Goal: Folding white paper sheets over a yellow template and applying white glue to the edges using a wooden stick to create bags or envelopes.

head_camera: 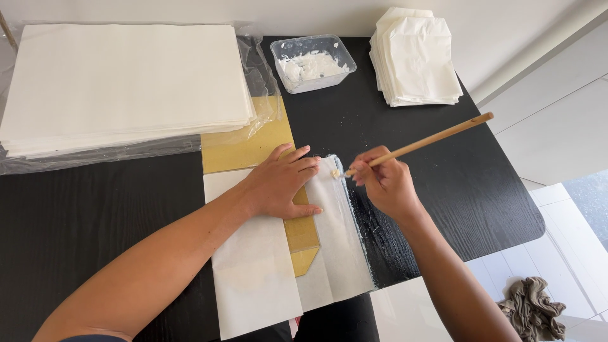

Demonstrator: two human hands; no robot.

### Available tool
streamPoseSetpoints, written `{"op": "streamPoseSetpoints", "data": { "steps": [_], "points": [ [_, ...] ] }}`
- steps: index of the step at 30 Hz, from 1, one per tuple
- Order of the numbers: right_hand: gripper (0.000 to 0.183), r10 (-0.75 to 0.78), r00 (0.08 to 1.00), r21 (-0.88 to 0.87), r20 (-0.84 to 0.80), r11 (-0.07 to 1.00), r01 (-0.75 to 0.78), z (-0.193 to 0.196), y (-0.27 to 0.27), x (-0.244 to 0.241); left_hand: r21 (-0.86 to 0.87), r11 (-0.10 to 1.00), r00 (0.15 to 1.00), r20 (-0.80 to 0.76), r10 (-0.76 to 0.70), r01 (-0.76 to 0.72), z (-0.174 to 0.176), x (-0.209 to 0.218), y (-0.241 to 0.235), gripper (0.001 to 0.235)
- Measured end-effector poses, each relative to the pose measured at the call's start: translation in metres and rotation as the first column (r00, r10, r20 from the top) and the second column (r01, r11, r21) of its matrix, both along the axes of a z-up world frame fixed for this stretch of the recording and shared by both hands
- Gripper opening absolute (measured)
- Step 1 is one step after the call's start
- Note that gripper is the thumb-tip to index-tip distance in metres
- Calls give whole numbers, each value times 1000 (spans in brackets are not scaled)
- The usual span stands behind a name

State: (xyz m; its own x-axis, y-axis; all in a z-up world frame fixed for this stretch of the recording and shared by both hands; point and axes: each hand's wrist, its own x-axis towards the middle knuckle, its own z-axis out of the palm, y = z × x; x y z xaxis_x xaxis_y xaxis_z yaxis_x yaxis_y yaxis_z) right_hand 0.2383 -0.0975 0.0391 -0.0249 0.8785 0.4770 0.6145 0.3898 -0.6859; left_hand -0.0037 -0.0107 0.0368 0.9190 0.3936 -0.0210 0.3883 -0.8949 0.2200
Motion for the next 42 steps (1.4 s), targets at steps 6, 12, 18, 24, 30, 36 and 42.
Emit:
{"op": "streamPoseSetpoints", "data": {
  "steps": [6,12,18,24,30,36,42],
  "points": [
    [12,1,1000,-100,8,995,0,14,-46,-1,-4,1000,999,29,16,-16,-1,0,-1,82],
    [13,17,999,-236,50,972,-4,22,-100,3,0,1000,999,42,-3,3,-6,0,1,87],
    [27,0,993,-530,117,846,62,39,-142,0,44,999,988,149,-33,27,-34,3,9,92],
    [18,21,991,-680,135,729,77,57,-158,6,66,997,985,166,-39,28,-38,3,11,93],
    [18,88,996,-539,5,840,-72,48,-136,10,47,999,988,151,-31,24,-36,3,10,93],
    [14,6,997,-418,-71,908,-35,32,-90,0,-17,1000,1000,22,22,-22,-7,1,1,88],
    [15,-15,1000,-310,-23,951,7,22,-38,3,-6,1000,999,48,7,-7,-7,2,2,85]
  ]
}}
